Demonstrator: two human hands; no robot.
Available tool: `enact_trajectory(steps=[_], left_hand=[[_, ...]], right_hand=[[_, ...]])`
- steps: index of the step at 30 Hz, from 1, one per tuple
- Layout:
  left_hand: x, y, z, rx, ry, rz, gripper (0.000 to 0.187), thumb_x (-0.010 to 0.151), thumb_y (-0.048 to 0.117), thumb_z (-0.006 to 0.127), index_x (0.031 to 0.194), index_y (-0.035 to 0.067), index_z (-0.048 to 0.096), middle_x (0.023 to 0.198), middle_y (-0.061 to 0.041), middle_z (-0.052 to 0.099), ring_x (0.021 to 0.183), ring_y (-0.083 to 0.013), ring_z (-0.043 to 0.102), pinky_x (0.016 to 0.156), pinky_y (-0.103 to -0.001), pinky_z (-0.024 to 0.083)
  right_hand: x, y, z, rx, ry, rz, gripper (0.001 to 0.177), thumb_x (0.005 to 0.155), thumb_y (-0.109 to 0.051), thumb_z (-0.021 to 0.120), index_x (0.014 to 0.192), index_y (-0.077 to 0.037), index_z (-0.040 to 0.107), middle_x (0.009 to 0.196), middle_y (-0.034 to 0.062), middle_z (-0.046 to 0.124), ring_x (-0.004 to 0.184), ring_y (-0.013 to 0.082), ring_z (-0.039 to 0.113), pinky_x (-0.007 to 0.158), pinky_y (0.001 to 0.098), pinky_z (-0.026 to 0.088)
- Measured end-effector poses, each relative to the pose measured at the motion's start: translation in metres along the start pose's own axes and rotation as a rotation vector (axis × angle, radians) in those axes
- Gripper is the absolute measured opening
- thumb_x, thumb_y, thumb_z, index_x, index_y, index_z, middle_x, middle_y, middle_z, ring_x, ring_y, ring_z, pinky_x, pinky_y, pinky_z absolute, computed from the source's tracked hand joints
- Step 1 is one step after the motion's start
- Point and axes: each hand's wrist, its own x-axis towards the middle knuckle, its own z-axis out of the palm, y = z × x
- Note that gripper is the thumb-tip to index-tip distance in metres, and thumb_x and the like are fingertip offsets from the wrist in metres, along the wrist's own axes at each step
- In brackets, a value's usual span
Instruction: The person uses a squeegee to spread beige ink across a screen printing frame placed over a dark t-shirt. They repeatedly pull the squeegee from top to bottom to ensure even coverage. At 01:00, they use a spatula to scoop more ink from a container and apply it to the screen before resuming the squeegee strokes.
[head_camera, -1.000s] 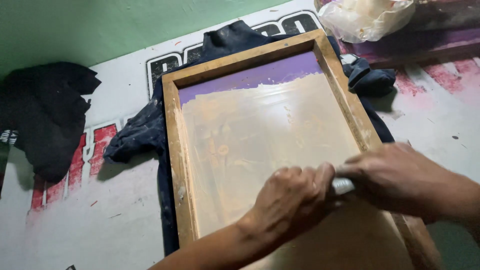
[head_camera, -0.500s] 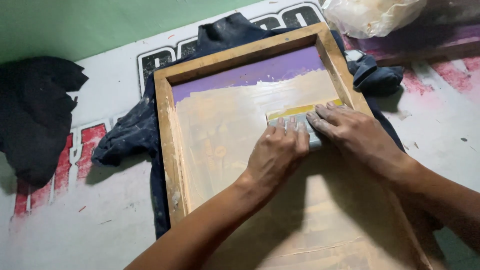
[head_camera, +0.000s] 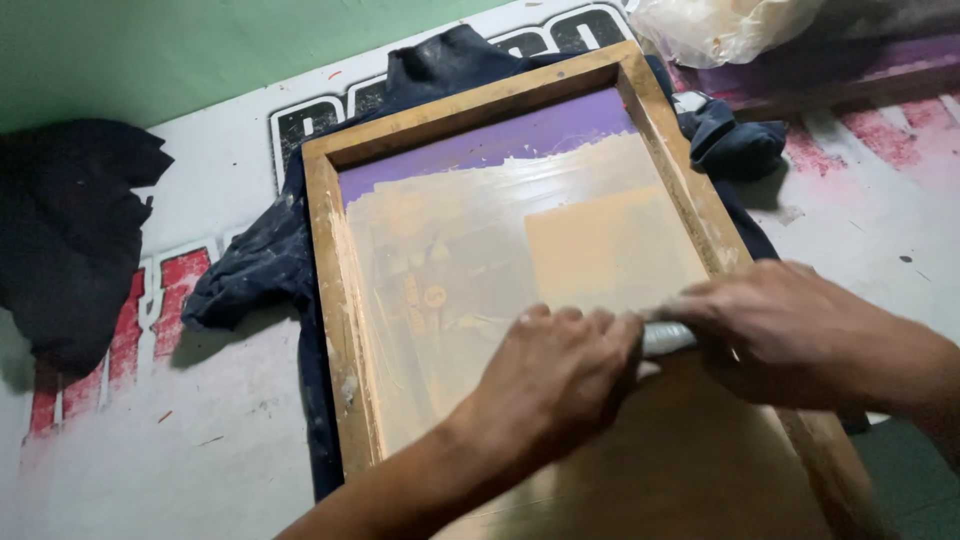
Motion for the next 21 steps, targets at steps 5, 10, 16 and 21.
enact_trajectory(steps=[5, 10, 16, 21], left_hand=[[0.052, -0.061, -0.013, 0.199, 0.382, 0.001, 0.027, 0.105, 0.032, 0.044, 0.101, 0.009, 0.057, 0.080, -0.011, 0.066, 0.058, -0.0313, 0.064, 0.060, -0.051, 0.051], [0.089, -0.107, -0.006, 0.320, 0.576, 0.009, 0.019, 0.096, 0.030, 0.052, 0.101, 0.012, 0.054, 0.073, -0.009, 0.064, 0.067, -0.0333, 0.073, 0.060, -0.047, 0.056], [0.099, -0.108, 0.025, 0.412, 0.606, 0.047, 0.054, 0.100, 0.065, 0.050, 0.105, 0.012, 0.060, 0.074, -0.012, 0.068, 0.051, -0.0302, 0.063, 0.049, -0.045, 0.050], [0.056, -0.053, 0.033, 0.310, 0.611, 0.105, 0.056, 0.103, 0.058, 0.041, 0.096, 0.006, 0.060, 0.066, -0.010, 0.057, 0.046, -0.0265, 0.055, 0.046, -0.041, 0.043]], right_hand=[[0.066, 0.008, -0.059, -0.116, 0.265, 0.065, 0.036, 0.091, -0.024, 0.057, 0.121, -0.040, 0.067, 0.088, -0.0079, 0.078, 0.056, 0.0129, 0.066, 0.046, 0.0283, 0.048], [0.122, 0.028, -0.058, -0.199, 0.584, -0.045, 0.035, 0.061, -0.048, 0.076, 0.089, -0.028, 0.073, 0.082, -0.0019, 0.076, 0.084, 0.0315, 0.077, 0.076, 0.0498, 0.065], [0.120, 0.038, -0.028, -0.308, 0.556, 0.022, 0.023, 0.083, -0.054, 0.071, 0.088, -0.031, 0.069, 0.077, 0.0021, 0.073, 0.070, 0.0307, 0.071, 0.058, 0.0437, 0.050], [0.070, 0.021, 0.000, -0.086, 0.412, -0.059, 0.017, 0.090, -0.051, 0.069, 0.095, -0.035, 0.070, 0.081, -0.0053, 0.076, 0.053, 0.0156, 0.064, 0.054, 0.0358, 0.053]])
